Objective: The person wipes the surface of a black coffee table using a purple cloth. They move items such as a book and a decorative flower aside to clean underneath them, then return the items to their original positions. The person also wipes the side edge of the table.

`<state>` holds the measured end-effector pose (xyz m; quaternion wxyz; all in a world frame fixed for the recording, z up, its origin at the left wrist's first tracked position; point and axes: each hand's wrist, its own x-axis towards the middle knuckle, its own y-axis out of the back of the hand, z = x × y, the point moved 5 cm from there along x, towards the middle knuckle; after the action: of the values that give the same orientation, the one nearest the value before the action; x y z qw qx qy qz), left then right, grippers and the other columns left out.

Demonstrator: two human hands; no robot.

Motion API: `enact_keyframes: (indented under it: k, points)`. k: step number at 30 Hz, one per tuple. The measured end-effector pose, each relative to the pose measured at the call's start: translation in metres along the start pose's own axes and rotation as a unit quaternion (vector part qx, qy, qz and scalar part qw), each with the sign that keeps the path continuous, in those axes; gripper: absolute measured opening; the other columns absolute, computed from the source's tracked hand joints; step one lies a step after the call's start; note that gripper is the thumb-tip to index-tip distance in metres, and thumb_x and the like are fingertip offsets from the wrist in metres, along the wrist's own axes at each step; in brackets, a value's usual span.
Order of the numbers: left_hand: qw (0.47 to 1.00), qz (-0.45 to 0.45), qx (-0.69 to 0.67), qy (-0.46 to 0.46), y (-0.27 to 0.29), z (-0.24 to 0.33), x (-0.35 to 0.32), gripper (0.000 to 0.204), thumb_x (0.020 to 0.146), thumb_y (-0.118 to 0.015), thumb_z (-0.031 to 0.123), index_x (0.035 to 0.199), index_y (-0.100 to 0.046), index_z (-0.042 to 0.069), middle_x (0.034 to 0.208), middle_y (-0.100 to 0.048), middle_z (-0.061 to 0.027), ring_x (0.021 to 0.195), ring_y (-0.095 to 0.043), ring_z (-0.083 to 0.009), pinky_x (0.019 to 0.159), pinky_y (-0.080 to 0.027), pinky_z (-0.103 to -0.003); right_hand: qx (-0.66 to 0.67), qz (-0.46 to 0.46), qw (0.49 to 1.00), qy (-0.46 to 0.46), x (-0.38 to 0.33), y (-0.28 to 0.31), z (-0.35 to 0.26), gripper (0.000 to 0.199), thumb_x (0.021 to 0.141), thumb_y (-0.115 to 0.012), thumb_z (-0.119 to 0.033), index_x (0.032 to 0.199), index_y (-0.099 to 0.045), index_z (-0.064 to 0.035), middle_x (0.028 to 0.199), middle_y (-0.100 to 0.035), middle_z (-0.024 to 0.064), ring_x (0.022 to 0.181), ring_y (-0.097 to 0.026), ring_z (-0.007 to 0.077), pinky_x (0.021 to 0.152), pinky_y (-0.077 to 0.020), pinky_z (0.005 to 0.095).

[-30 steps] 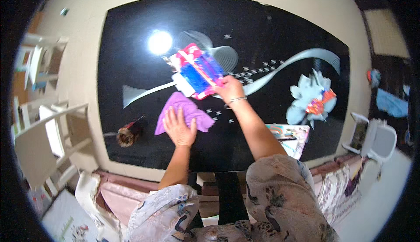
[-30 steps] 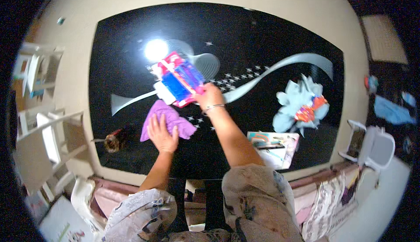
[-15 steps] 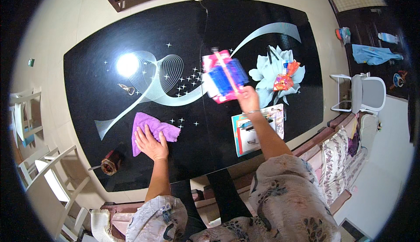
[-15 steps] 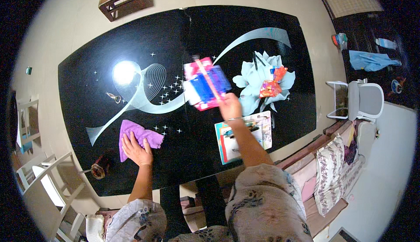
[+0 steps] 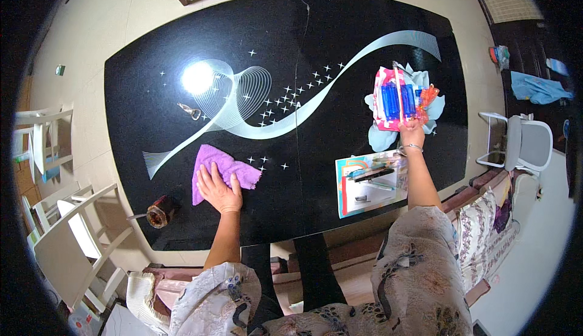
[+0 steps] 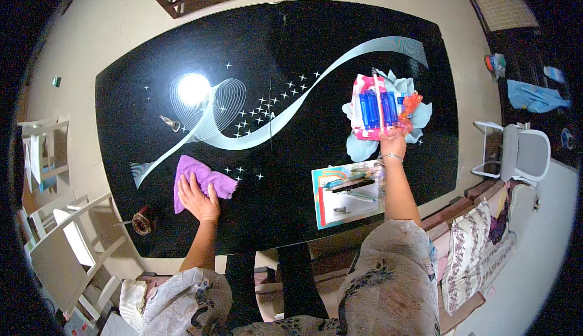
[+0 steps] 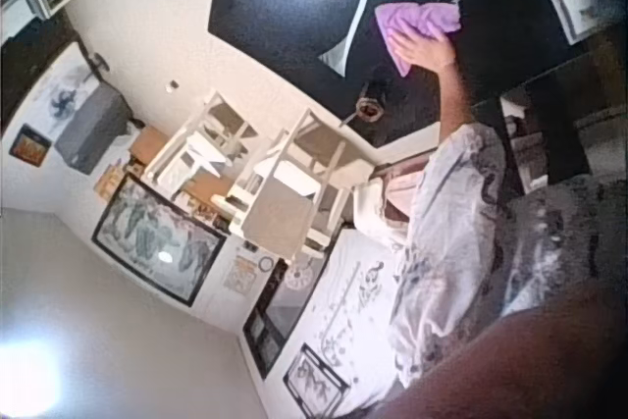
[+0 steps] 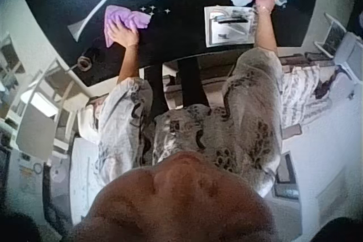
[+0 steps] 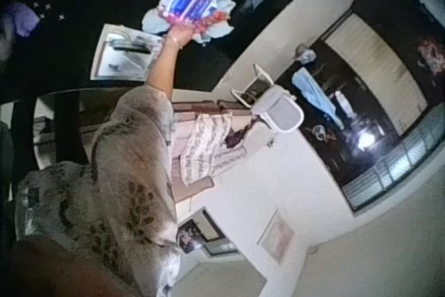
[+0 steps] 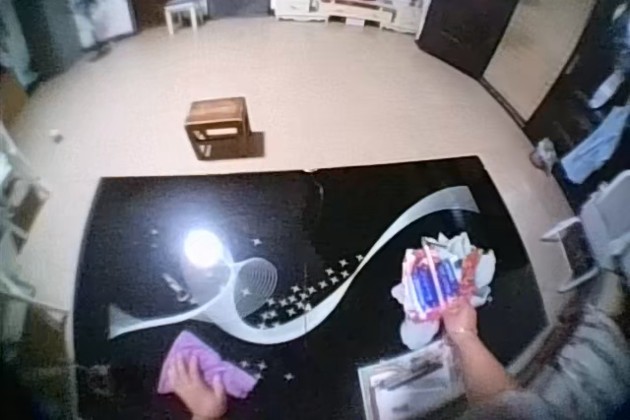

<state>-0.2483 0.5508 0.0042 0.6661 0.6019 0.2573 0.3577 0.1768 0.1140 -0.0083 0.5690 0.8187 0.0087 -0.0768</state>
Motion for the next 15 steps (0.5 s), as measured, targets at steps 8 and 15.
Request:
enact_keyframes:
  k: [8, 15]
  points:
    - [1.000, 0.011, -0.003, 0.008, 0.001, -0.006, -0.001, 0.063, 0.087, -0.055, 0.044, 0.139, -0.044, 0.011, 0.149, -0.034, -0.0174, 0.138, -0.028, -0.0384, 0.113, -0.020, -0.052, -0.012, 0.135, 0.987, 0.089, -0.063, 0.037, -0.071, 0.061, 0.074, -0.075, -0.030, 0.124, -0.054, -0.0023, 0.125, -0.055, 0.0220, 0.116, -0.051, 0.0385, 0.101, -0.0394, 0.0449]
    - [1.000, -0.014, -0.016, -0.001, 0.000, -0.003, -0.001, 0.067, 0.086, -0.055, 0.045, 0.142, -0.040, 0.011, 0.150, -0.031, -0.0197, 0.139, -0.026, -0.0402, 0.113, -0.018, -0.054, -0.047, -0.019, 0.902, 0.429, -0.114, -0.028, -0.209, 0.052, 0.086, -0.061, -0.018, 0.135, -0.047, -0.0042, 0.143, -0.042, 0.0187, 0.131, -0.039, 0.0373, 0.111, -0.0284, 0.0472]
